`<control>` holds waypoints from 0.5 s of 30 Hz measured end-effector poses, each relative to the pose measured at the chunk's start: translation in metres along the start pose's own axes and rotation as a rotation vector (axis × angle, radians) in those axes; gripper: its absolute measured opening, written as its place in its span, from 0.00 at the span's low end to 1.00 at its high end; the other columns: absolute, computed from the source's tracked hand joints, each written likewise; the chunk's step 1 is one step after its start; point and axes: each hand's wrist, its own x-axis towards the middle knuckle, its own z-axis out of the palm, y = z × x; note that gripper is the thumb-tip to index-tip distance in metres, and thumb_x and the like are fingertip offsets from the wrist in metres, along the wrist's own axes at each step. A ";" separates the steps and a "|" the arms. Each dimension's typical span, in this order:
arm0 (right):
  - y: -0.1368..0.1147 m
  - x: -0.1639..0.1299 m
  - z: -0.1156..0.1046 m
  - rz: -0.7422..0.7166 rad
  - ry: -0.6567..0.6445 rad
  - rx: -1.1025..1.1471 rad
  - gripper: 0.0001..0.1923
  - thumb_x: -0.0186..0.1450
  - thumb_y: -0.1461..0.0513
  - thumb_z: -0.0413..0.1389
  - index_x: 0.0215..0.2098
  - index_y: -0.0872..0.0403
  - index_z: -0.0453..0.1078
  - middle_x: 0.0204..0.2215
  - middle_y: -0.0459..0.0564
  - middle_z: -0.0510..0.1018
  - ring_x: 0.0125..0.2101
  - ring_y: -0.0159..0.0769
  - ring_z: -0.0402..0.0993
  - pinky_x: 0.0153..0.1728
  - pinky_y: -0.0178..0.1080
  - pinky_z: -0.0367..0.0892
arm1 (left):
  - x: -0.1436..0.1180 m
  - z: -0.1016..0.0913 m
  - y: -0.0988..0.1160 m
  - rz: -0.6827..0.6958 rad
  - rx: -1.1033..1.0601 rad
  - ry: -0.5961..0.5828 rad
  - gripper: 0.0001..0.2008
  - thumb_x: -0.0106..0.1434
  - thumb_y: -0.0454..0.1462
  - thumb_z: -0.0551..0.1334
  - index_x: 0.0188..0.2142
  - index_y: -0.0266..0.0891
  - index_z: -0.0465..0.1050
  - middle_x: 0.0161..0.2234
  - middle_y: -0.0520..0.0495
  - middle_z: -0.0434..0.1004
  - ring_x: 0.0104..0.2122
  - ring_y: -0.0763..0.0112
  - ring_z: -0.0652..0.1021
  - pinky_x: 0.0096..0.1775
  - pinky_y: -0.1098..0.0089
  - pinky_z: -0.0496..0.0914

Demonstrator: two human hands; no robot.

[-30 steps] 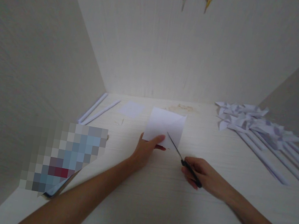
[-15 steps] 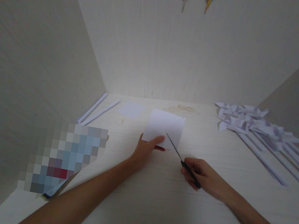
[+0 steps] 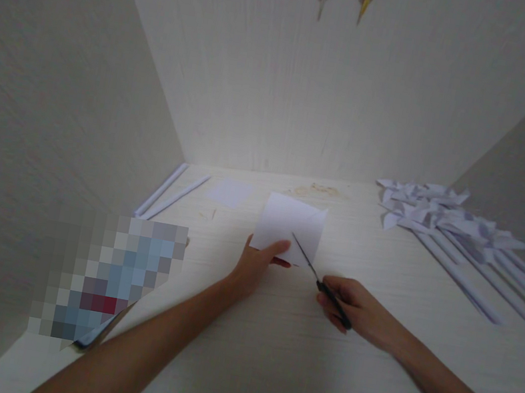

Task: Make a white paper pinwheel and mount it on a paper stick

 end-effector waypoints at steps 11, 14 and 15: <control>0.004 0.001 -0.007 0.002 -0.012 -0.014 0.18 0.59 0.51 0.48 0.19 0.54 0.54 0.10 0.38 0.58 0.13 0.23 0.53 0.16 0.30 0.49 | 0.004 -0.006 0.006 -0.034 -0.156 -0.069 0.10 0.43 0.35 0.63 0.28 0.35 0.70 0.26 0.50 0.72 0.24 0.73 0.73 0.23 0.73 0.70; 0.005 0.002 -0.016 0.002 -0.042 -0.011 0.19 0.58 0.50 0.48 0.18 0.54 0.52 0.10 0.38 0.57 0.12 0.22 0.51 0.15 0.30 0.47 | 0.011 -0.015 0.012 -0.023 -0.222 -0.122 0.10 0.45 0.40 0.61 0.27 0.36 0.69 0.24 0.51 0.70 0.24 0.73 0.72 0.21 0.75 0.68; 0.006 0.002 -0.019 -0.001 -0.064 -0.017 0.19 0.58 0.50 0.47 0.18 0.54 0.52 0.09 0.38 0.57 0.12 0.22 0.50 0.15 0.30 0.47 | 0.012 -0.017 0.015 -0.043 -0.213 -0.123 0.10 0.46 0.41 0.60 0.26 0.37 0.68 0.23 0.50 0.70 0.23 0.72 0.72 0.19 0.75 0.66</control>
